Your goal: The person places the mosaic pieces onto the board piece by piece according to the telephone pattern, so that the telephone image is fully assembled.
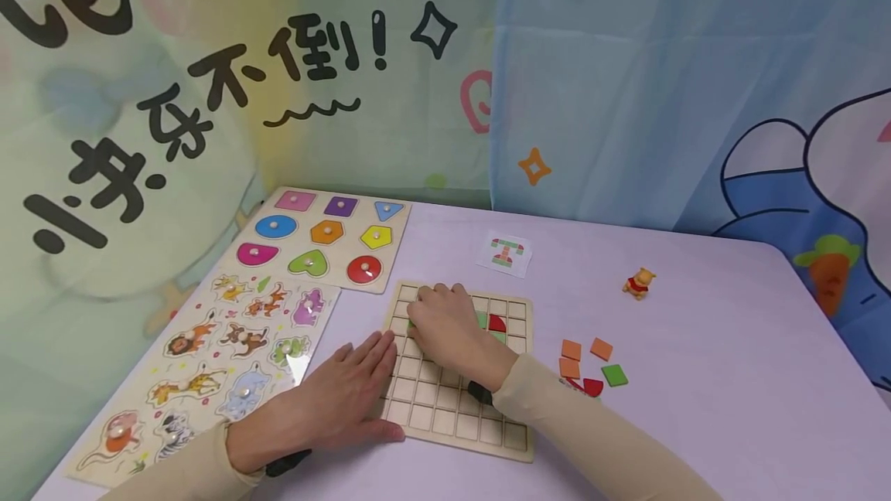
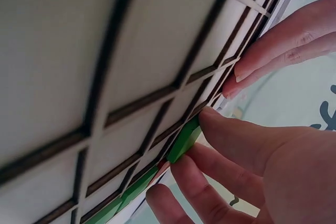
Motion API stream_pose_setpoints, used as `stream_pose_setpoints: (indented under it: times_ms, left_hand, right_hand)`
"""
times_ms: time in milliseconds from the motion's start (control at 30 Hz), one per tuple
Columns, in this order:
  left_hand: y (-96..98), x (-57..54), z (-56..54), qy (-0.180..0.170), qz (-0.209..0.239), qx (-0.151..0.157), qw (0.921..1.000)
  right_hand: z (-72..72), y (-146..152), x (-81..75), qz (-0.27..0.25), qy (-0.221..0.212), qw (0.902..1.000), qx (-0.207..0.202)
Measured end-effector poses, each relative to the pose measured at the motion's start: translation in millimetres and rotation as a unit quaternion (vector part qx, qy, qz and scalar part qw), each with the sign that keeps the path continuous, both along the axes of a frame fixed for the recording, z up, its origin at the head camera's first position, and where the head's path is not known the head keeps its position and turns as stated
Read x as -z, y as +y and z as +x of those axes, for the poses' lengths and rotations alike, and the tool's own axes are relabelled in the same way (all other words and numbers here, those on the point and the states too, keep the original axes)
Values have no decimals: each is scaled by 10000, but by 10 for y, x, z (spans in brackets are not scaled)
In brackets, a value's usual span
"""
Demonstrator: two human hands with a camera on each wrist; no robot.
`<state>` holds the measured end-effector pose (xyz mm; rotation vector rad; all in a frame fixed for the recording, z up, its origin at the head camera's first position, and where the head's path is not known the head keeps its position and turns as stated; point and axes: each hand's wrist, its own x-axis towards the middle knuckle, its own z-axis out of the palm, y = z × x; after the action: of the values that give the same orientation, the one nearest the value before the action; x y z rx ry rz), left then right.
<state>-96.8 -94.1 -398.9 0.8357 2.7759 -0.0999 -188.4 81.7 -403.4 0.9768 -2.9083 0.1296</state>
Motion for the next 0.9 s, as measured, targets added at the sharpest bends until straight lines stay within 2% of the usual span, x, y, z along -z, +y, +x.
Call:
stream_pose_setpoints:
  times_ms: [900]
  left_hand:
    - [0,5,10,174,-168,87,9997]
  right_hand:
    - [15,12,22,-73,57,10000,-17]
